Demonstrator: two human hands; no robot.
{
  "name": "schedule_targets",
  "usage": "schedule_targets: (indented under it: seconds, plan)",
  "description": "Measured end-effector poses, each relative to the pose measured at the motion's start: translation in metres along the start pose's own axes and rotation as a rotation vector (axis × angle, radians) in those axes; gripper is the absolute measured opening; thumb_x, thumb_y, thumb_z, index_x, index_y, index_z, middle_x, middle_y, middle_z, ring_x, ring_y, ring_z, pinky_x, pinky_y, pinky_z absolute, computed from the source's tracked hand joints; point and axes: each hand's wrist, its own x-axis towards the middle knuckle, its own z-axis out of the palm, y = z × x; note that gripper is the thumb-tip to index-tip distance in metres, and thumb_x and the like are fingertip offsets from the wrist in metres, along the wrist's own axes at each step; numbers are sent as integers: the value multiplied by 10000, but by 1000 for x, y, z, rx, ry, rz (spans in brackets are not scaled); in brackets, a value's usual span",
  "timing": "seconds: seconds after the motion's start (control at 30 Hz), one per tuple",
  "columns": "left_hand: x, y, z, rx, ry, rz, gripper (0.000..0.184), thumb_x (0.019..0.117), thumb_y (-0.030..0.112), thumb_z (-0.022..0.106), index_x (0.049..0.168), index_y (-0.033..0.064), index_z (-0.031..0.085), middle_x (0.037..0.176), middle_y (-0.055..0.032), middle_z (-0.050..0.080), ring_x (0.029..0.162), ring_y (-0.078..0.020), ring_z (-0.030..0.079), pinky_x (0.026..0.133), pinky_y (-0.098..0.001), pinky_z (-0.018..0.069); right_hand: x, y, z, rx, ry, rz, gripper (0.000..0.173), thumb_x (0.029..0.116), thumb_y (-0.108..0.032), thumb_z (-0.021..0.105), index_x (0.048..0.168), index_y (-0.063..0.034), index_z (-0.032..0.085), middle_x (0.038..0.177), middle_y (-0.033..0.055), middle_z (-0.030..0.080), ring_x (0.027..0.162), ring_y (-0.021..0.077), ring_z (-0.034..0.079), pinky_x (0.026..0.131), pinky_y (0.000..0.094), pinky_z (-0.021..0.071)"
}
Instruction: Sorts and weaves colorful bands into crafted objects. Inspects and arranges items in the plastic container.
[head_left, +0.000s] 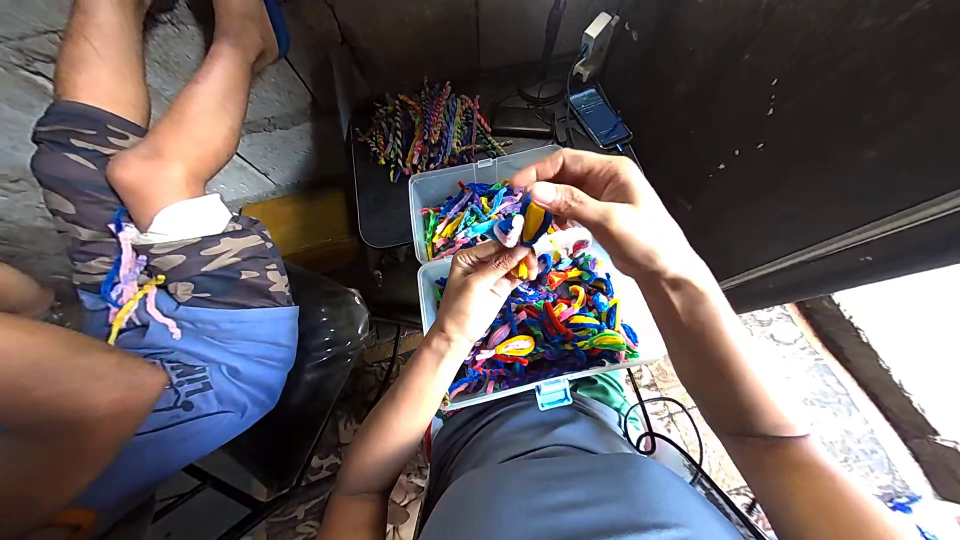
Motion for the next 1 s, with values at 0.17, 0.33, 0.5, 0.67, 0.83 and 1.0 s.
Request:
schedule_targets:
  seconds: [0.17,0.33,0.5,0.67,0.83,1.0]
  plan:
    - [1,0,4,13,19,-18,327,1030,35,489,917,133,780,828,21,724,765,-47,674,763,-218,572,0,-11,-16,-538,-94,-372,317,896,-320,767,1110,-87,776,1156,55,651,1107,133,539,927,274,423]
    - [0,-1,5,24,59,-8,322,1000,-18,508,908,126,781,850,14,743,779,-52,700,786,-238,595,3,-7,-5,-698,-113,-546,183,949,-250,705,964,-94,799,1057,86,667,1034,218,541,874,363,398]
    - [1,-4,1,79,35,41,291,989,-22,542,916,120,785,875,11,756,794,-56,713,796,-251,603,3,-6,2,-804,-58,-585,227,1017,-196,602,919,-40,735,987,113,651,984,245,549,845,350,415]
    - [1,-8,-3,239,-88,231,202,965,-24,607,966,97,769,881,5,750,784,-56,697,755,-242,593,0,-11,-1,-176,-118,-45,250,1042,-146,482,862,-102,651,883,-50,608,818,-11,602,723,150,511]
    - [-3,-12,-3,305,-135,241,178,960,-8,635,916,93,775,849,12,758,774,-52,713,749,-241,604,8,-7,4,278,-151,374,426,1022,-104,362,687,-170,617,657,-77,624,617,-3,602,589,169,521]
    - [0,-11,-5,343,-63,252,203,952,-51,606,906,67,765,839,5,746,766,-55,699,747,-241,595,11,-11,-9,3,-225,195,68,1025,-115,560,963,-118,586,789,-66,662,709,-13,637,661,153,535]
